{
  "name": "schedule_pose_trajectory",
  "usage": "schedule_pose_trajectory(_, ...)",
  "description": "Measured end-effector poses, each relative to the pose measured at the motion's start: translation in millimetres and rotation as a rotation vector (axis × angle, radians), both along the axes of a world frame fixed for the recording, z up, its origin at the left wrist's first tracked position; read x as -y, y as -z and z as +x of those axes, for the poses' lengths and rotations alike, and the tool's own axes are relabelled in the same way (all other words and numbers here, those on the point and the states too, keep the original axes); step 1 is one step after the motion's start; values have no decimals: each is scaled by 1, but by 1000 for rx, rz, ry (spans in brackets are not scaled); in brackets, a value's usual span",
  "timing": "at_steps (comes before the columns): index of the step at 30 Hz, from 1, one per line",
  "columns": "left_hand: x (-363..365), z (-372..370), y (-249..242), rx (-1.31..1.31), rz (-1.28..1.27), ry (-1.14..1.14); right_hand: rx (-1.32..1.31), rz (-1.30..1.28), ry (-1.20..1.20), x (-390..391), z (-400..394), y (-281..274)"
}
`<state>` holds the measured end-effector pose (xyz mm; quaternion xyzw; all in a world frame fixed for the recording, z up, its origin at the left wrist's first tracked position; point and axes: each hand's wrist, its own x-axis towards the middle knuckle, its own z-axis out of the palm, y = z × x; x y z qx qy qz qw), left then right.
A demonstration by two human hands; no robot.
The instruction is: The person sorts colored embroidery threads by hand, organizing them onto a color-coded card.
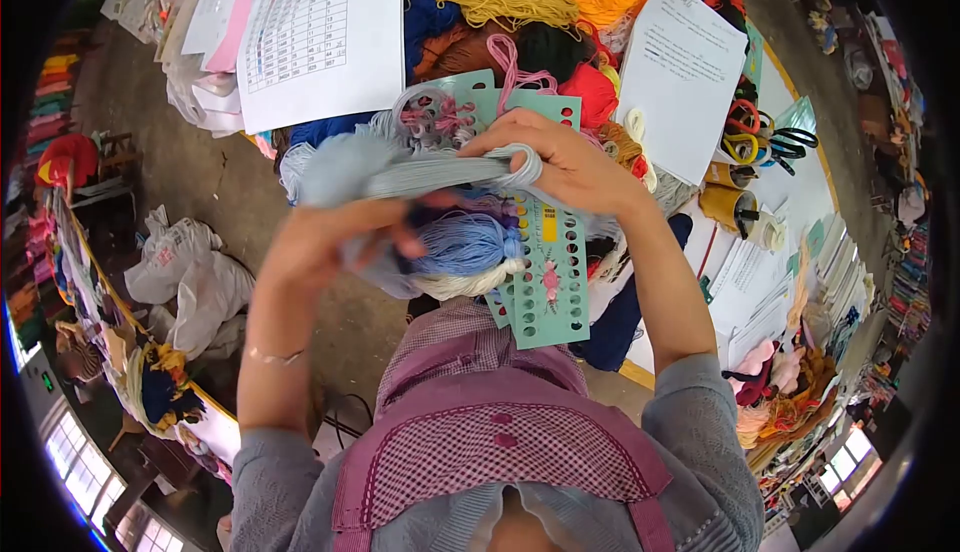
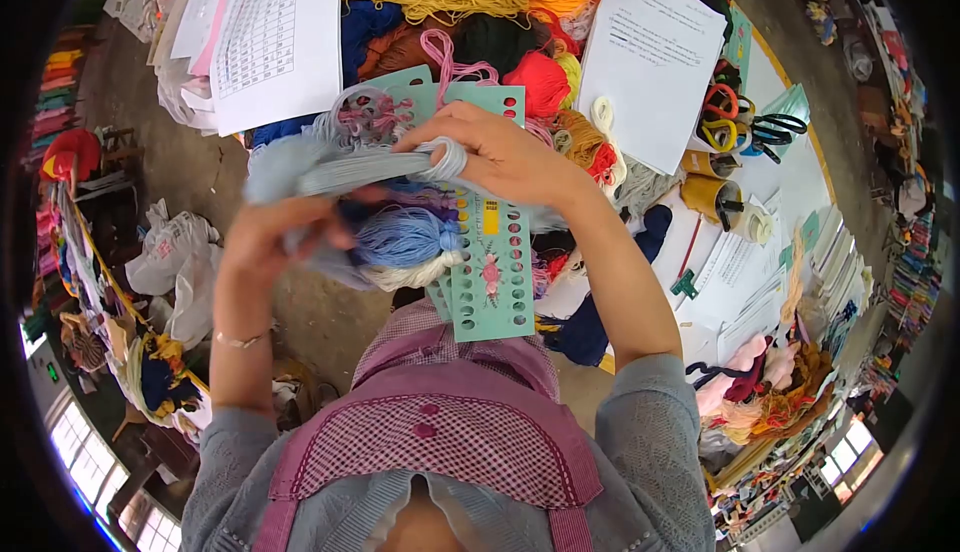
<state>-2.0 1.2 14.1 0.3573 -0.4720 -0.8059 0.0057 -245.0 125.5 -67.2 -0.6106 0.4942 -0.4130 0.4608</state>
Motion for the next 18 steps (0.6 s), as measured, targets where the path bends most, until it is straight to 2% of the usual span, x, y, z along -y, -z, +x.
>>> schedule_pose_trajectory(3, 4, 53, -24, -82, -161, -222, 17, 45, -6, -2, 1, -1)
schedule_pose_trajectory(5, 25, 113, -16, -178, 30, -464, 38, 6, 28, -3, 4, 2)
schedule_pose_trajectory(7, 29, 123, -24, -198, 50, -666, 62, -38, 51, -3, 10, 0)
schedule_pose_trajectory(8, 26, 125, -29, -203, 38, -656, 168, 25, 151, -7, 17, -6)
schedule_pose_trajectory(10, 6, 110, -31, 478, -480, -721, 273, 74, 388, -13, 27, -8)
schedule_pose_trajectory(11, -12, 97, -30, 375, -431, -610, 271, 78, 393, -15, 28, -11)
schedule_pose_trajectory(13, -42, 36, -28, 220, -490, -422, 101, 80, 344, -18, 27, -20)
schedule_pose_trajectory(14, -44, 12, -22, 44, -637, -242, 148, -110, 333, -14, 30, -8)
schedule_pose_trajectory(15, -47, -12, -23, 117, -640, -164, 148, -108, 337, -14, 34, -9)
schedule_pose_trajectory(17, -42, -35, -3, 30, -526, -170, 364, 116, 427, -11, 35, -14)
schedule_pose_trajectory(18, -39, -40, 4, 7, -533, -195, 413, 130, 454, -9, 36, -11)
